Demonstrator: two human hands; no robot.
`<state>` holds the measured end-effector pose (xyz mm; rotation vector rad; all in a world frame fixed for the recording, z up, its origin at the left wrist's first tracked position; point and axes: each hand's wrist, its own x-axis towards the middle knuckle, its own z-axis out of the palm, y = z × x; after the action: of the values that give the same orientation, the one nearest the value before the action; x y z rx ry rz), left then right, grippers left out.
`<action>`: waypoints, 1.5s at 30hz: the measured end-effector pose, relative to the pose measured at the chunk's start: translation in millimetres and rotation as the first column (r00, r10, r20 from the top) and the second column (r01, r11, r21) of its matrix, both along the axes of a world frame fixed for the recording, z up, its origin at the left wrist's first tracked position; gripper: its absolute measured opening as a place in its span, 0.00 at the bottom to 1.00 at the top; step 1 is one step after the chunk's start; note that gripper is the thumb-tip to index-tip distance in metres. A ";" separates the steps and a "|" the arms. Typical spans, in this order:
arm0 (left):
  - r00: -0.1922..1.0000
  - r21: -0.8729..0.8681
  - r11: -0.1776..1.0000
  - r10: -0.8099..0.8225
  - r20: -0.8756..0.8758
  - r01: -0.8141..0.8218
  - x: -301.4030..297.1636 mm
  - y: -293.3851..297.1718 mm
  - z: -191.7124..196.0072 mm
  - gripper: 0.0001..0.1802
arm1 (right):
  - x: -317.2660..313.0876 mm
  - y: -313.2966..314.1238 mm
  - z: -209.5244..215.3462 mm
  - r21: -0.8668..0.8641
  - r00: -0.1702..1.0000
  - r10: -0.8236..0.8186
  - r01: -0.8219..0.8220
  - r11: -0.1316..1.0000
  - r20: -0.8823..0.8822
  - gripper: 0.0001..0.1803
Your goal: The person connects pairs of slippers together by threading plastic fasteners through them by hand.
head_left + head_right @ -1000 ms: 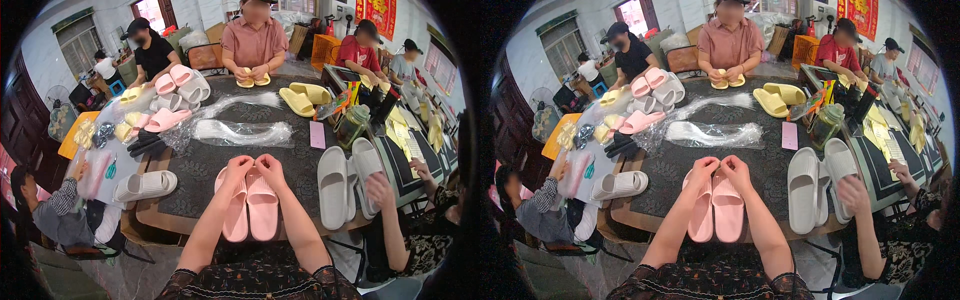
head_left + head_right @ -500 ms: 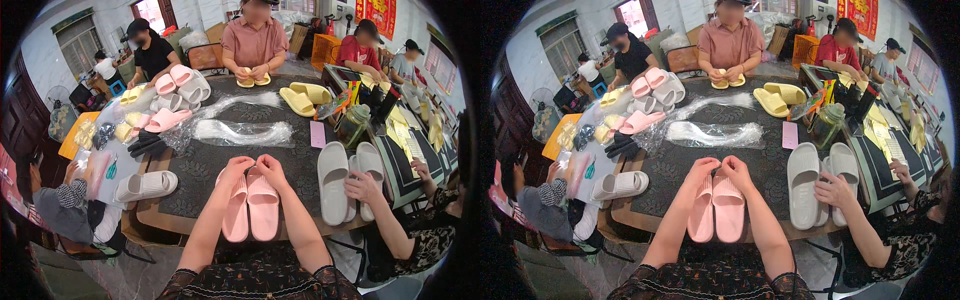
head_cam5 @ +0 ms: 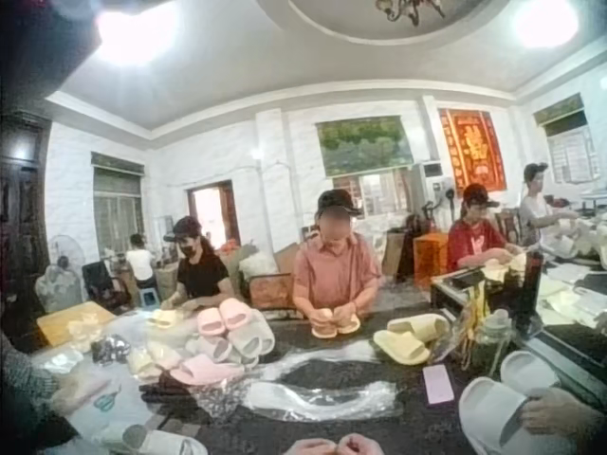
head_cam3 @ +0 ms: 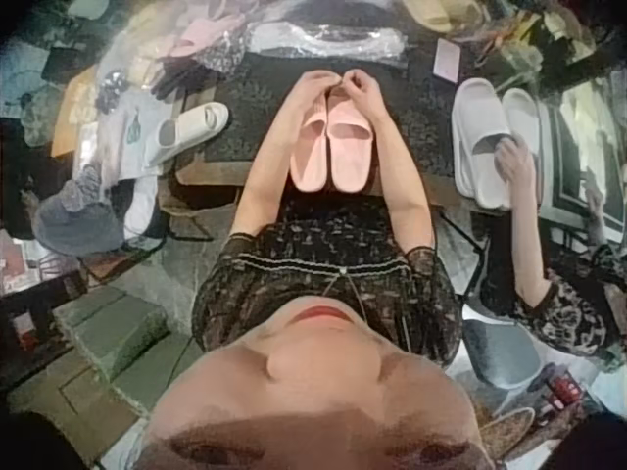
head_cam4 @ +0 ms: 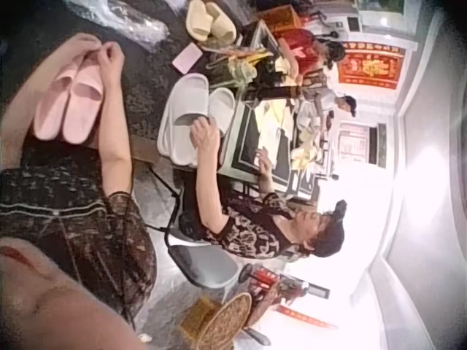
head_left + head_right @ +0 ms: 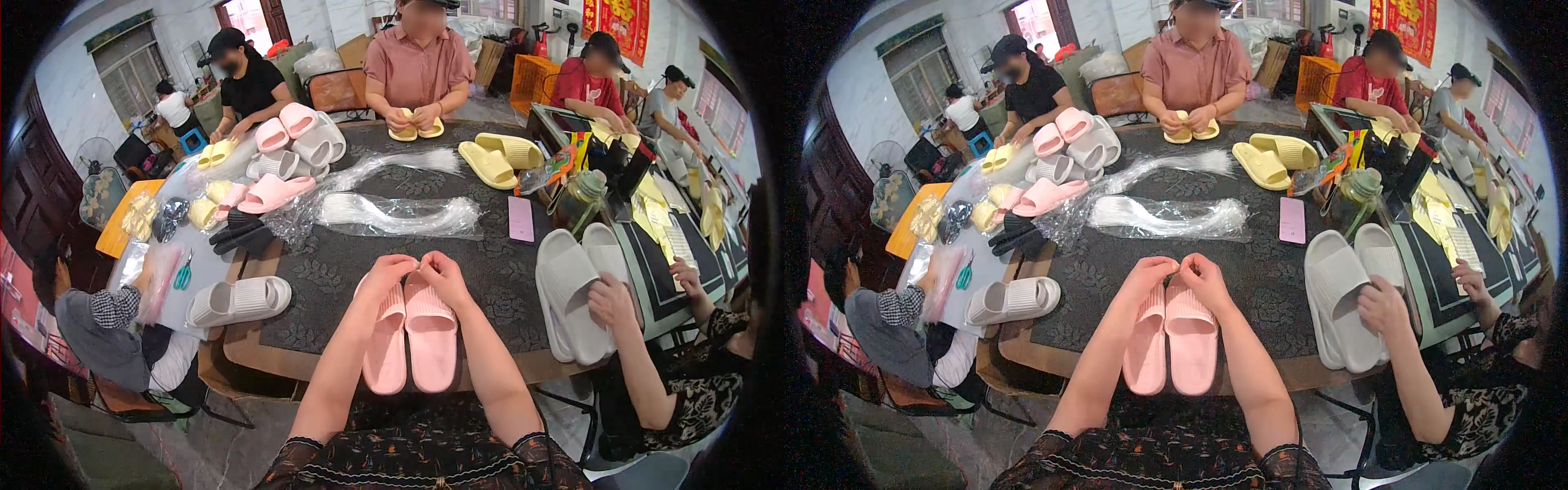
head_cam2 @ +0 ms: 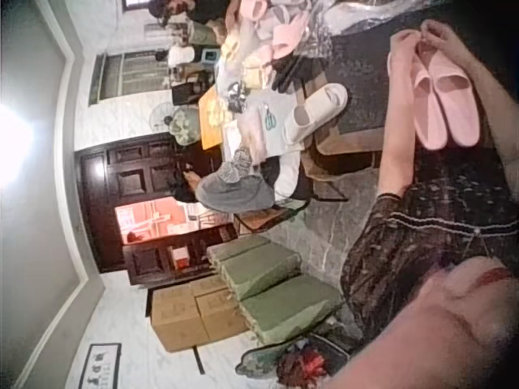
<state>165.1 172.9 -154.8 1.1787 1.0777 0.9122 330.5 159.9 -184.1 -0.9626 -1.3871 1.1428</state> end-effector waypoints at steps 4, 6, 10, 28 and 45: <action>0.999 -0.015 1.000 -0.027 -0.025 0.026 -5.6 3.3 -4.4 0.12 | -2.9 0.1 -0.1 0.004 0.999 0.010 -0.010 1.000 -0.031 0.06; 1.000 -0.018 1.000 -0.021 -0.002 0.020 -2.0 -0.5 1.3 0.11 | -0.9 -2.5 2.6 0.006 1.000 0.002 -0.002 1.000 -0.012 0.06; 1.000 0.010 1.000 -0.010 -0.005 0.010 -4.2 0.9 -8.2 0.10 | -2.0 -0.8 -1.4 0.019 1.000 0.011 -0.011 1.000 -0.024 0.06; 0.990 0.344 0.936 0.115 -0.085 -0.079 8.5 -0.3 -17.2 0.09 | -3.9 -5.9 10.2 0.068 0.972 -0.235 0.234 0.970 0.011 0.05; 0.973 0.433 0.889 0.212 -0.092 -0.153 10.9 4.5 -18.8 0.10 | -1.8 0.2 15.8 0.014 0.986 -0.165 0.165 0.986 -0.013 0.05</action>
<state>176.1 177.5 -173.6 1.5335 1.1491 1.2735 328.7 160.1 -168.2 -1.0382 -1.2793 1.0116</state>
